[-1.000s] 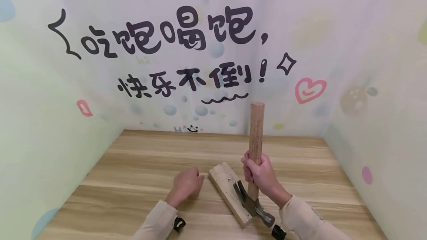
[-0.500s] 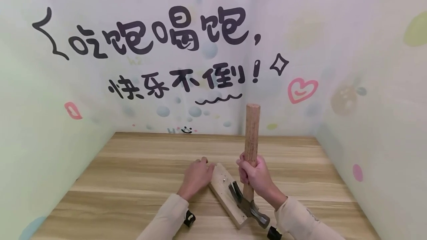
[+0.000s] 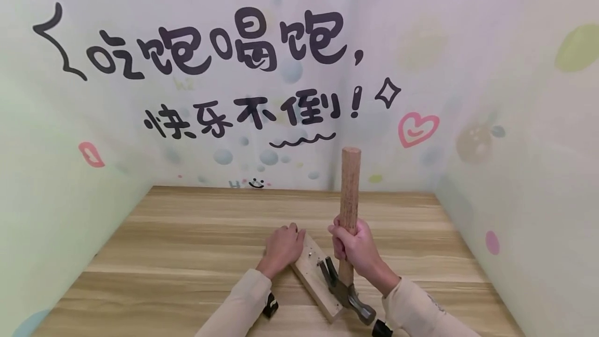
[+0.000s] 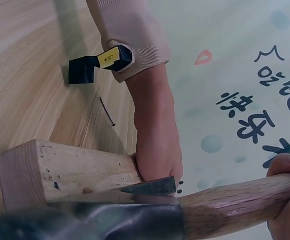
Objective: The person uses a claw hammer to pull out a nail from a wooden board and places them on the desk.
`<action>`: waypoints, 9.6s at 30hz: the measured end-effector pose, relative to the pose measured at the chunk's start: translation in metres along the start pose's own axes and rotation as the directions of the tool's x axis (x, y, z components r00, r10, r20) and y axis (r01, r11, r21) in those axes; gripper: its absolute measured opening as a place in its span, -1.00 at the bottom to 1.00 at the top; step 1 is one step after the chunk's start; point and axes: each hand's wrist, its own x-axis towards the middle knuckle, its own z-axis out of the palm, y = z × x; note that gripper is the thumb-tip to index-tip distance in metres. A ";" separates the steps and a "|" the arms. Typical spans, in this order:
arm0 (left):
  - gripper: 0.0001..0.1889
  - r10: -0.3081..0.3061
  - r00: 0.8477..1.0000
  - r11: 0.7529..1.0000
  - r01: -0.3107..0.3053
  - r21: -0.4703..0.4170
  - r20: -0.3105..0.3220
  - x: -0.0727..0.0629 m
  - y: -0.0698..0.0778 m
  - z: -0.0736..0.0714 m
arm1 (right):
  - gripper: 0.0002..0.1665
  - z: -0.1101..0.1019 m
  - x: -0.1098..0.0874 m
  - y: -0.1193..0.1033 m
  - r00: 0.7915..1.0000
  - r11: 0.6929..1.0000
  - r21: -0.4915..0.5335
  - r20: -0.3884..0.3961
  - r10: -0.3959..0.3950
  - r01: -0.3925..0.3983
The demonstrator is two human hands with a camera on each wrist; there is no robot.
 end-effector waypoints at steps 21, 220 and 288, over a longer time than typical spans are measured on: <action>-0.55 0.041 0.998 0.998 -0.043 0.054 0.037 0.002 0.001 0.001 | -0.86 0.018 0.040 0.006 0.945 0.937 -0.131 -0.002 0.326 -0.324; -0.81 0.232 0.962 0.916 -0.266 -0.299 -0.144 -0.064 0.008 -0.057 | -0.71 -0.006 0.006 -0.033 0.958 0.926 0.294 0.088 -0.272 0.236; -0.93 0.353 0.920 0.874 -0.389 -0.292 -0.168 -0.070 0.010 -0.056 | -0.75 0.003 0.003 -0.021 0.972 0.940 0.309 0.136 -0.192 0.143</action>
